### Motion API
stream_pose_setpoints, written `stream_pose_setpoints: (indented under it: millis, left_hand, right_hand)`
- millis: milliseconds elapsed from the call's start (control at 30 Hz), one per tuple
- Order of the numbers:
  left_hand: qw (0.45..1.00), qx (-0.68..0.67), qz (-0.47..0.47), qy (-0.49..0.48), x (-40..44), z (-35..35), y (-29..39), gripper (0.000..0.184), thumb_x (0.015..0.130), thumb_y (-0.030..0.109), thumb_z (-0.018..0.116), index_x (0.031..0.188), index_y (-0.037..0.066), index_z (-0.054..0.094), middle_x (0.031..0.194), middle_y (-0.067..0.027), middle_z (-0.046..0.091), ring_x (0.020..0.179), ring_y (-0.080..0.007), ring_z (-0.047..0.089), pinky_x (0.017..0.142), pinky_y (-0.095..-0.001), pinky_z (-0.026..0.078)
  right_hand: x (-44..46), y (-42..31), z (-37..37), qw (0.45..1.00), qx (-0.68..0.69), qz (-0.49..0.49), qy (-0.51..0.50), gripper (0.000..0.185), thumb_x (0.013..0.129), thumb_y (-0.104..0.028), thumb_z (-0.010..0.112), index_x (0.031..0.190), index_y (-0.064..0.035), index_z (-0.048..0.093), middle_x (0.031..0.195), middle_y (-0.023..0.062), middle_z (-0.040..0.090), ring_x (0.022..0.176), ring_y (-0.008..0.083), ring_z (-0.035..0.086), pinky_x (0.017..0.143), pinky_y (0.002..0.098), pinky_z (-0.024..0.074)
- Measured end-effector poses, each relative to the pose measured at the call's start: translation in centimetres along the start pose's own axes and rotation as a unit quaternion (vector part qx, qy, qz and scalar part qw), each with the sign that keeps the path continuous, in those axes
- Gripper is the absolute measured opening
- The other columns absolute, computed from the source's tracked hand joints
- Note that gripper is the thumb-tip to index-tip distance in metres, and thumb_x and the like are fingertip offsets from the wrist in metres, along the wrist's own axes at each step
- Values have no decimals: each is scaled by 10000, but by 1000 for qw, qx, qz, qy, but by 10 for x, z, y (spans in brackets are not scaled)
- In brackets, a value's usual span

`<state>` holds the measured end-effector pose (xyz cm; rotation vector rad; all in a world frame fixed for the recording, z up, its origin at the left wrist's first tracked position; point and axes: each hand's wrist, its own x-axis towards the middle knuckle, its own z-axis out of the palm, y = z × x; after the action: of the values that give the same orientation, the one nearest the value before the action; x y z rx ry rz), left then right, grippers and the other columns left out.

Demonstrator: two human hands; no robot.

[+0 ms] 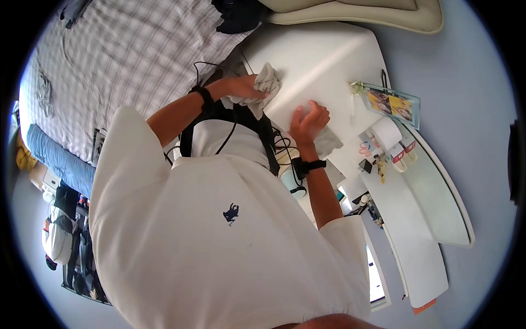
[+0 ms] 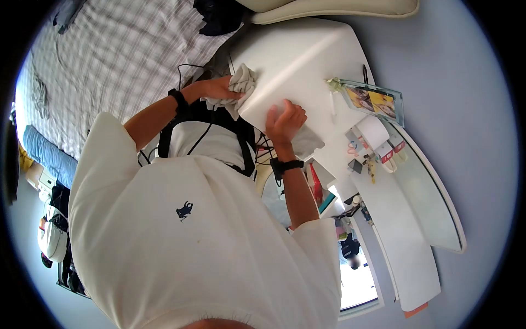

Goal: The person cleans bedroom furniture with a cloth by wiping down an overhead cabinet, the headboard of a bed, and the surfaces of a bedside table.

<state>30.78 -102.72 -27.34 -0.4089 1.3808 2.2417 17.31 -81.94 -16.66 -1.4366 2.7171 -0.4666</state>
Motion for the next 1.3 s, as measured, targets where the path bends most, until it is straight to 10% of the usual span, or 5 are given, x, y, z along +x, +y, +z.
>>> stream_pose_setpoints:
  millis: [200,400,700,967,1300]
  left_hand:
    - [996,-86,-4,12,29,-8,-34,377,952,201,638,1296,77,548,1113,-57,644,1000,-153,578,910,-333,485]
    - [944,235,-137,186,94,-34,-82,525,952,468,516,1190,11,616,1168,-312,621,1082,-459,603,905,-446,486]
    - [978,193,-74,30,166,-100,-156,527,945,385,501,1162,-78,631,1140,-264,667,1037,-372,651,861,-395,495]
    - [975,31,-70,207,255,-115,-143,664,932,463,584,1425,35,461,1452,-159,491,1289,-279,482,1038,-365,393]
    - [970,-85,-36,225,189,-67,60,694,892,366,712,1456,80,426,1481,-142,448,1342,-271,430,1075,-392,397]
  right_hand:
    - [-1,2,0,1000,-16,0,-9,374,862,-216,614,1168,-32,505,955,153,538,866,358,504,786,474,368]
    - [-8,3,-2,1000,-7,22,-21,369,856,-213,609,1160,-28,510,982,152,536,881,353,498,812,476,373]
    - [-4,1,-2,999,-8,32,-21,360,847,-224,626,1139,-41,520,1006,144,558,866,329,509,801,465,388]
    - [-2,3,-3,1000,6,28,-4,348,834,-228,648,1114,-48,545,971,129,574,819,322,524,768,459,399]
    - [-2,3,-1,1000,-1,22,2,333,838,-236,646,1099,-53,550,953,122,572,816,325,527,758,450,400]
